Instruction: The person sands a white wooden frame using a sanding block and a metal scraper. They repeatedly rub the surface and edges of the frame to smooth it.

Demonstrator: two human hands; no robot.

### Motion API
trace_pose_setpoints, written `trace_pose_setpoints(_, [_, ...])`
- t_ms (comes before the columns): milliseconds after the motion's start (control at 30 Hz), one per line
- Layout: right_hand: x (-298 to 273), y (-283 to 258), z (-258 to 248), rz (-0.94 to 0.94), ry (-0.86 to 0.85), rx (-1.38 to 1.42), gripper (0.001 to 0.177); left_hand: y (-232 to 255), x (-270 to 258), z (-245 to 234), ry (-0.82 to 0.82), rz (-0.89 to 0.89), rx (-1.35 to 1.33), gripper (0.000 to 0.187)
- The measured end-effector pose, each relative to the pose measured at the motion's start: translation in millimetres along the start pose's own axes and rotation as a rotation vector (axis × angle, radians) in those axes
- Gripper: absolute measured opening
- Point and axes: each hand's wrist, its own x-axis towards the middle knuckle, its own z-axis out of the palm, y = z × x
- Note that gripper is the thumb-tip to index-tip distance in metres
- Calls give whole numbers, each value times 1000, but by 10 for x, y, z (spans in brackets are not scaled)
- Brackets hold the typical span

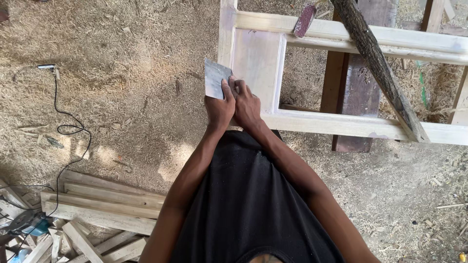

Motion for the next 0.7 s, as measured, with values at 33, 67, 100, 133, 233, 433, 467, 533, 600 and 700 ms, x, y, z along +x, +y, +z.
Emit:
trace_pose_setpoints(33, [43,13,4,9,-5,10,63,-7,40,25,13,14,28,21])
trace_pose_setpoints(67, [85,21,2,19,-10,20,61,-12,82,50,27,28,56,21])
trace_pose_setpoints(100, [121,29,-7,24,-11,28,63,-12,123,82,36,22,68,20])
trace_pose_setpoints(133, [158,38,-18,30,-12,35,64,-8,165,116,45,16,81,20])
trace_pose_setpoints(233, [160,29,-39,39,4,55,62,7,164,112,40,26,65,20])
trace_pose_setpoints(433, [281,109,-62,26,-17,73,69,39,257,202,52,-9,24,20])
trace_pose_setpoints(467, [340,120,-74,19,-24,65,71,44,305,223,55,-26,14,20])
trace_pose_setpoints(533, [358,126,-116,12,-25,100,78,44,329,240,51,0,17,20])
trace_pose_setpoints(600, [394,138,-149,6,-20,116,83,47,358,270,52,14,21,20])
trace_pose_setpoints(700, [373,129,-149,-3,-18,112,85,30,334,273,66,18,40,20])
